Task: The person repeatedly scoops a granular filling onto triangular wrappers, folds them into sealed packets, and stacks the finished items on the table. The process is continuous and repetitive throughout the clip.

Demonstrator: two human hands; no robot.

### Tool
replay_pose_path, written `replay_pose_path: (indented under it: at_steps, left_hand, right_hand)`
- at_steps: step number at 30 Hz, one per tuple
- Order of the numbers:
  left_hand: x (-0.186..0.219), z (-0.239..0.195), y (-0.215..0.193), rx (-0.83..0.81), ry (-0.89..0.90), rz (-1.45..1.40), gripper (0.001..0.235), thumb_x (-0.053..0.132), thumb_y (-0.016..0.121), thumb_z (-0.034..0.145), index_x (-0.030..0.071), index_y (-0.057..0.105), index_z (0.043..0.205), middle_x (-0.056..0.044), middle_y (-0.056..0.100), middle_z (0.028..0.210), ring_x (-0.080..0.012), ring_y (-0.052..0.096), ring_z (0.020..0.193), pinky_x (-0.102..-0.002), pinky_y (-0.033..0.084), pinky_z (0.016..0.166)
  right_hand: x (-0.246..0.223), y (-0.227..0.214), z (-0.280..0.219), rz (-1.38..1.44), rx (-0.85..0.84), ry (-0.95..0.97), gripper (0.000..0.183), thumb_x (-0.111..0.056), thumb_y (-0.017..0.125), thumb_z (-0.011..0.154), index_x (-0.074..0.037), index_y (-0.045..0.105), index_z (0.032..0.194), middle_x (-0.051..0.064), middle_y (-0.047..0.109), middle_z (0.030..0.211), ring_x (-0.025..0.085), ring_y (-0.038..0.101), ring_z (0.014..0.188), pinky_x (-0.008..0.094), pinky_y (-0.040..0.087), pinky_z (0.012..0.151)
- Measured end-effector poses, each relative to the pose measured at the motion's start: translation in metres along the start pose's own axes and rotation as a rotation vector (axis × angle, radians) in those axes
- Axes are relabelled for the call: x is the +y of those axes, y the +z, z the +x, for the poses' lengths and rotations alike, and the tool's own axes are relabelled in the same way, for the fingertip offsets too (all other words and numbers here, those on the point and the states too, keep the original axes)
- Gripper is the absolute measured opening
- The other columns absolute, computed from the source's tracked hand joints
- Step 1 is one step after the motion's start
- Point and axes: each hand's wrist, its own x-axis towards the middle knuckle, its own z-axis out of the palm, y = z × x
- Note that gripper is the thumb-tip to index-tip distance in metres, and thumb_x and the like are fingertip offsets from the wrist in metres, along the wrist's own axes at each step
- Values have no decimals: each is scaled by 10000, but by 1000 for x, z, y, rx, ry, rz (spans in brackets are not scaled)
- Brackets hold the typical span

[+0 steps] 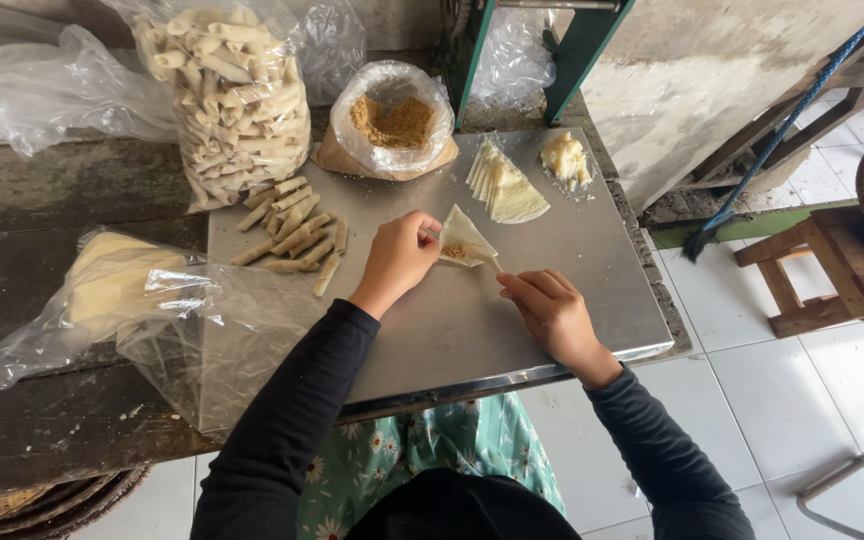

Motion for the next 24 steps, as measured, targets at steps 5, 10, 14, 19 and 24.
replay_pose_path:
  at_steps: [5, 10, 14, 19, 24]
  left_hand:
    - [4, 0, -1, -23, -36, -38, 221, 99, 726, 847, 20, 714, 1053, -109, 767, 847, -190, 761, 727, -312, 585, 678]
    - [6, 0, -2, -30, -73, -107, 228, 96, 658, 895, 1, 707, 1097, -124, 752, 860, -176, 782, 709, -291, 596, 673]
    - [5, 1, -1, -17, -53, -99, 259, 82, 654, 870, -1, 710, 1108, -112, 774, 874, -174, 777, 737, -296, 598, 682]
    - [9, -2, 3, -9, 4, -111, 289, 102, 745, 813, -18, 701, 1072, -127, 775, 866, -187, 764, 740, -304, 603, 686]
    - [17, -6, 10, 17, -4, -35, 243, 119, 775, 817, 27, 701, 1030, -97, 778, 855, -214, 764, 747, -329, 584, 678]
  right_hand:
    - [1, -1, 5, 87, 112, 165, 197, -65, 743, 934, -36, 752, 1129, 111, 724, 965, 198, 694, 764, 322, 557, 652]
    - [16, 8, 59, 191, 243, 254, 149, -101, 703, 1021, -26, 766, 1133, 105, 720, 889, 152, 642, 693, 296, 491, 593]
    - [23, 35, 132, 279, 294, 230, 166, -89, 695, 1032, -29, 756, 1174, 98, 697, 897, 174, 623, 764, 311, 502, 687]
    - [16, 51, 177, 247, 68, 9, 431, -105, 749, 940, -60, 653, 1358, 179, 652, 1116, 284, 665, 863, 374, 546, 760]
    - [15, 40, 135, 186, 16, 171, 399, -154, 737, 952, -68, 639, 1330, 177, 663, 1092, 298, 679, 843, 380, 548, 756]
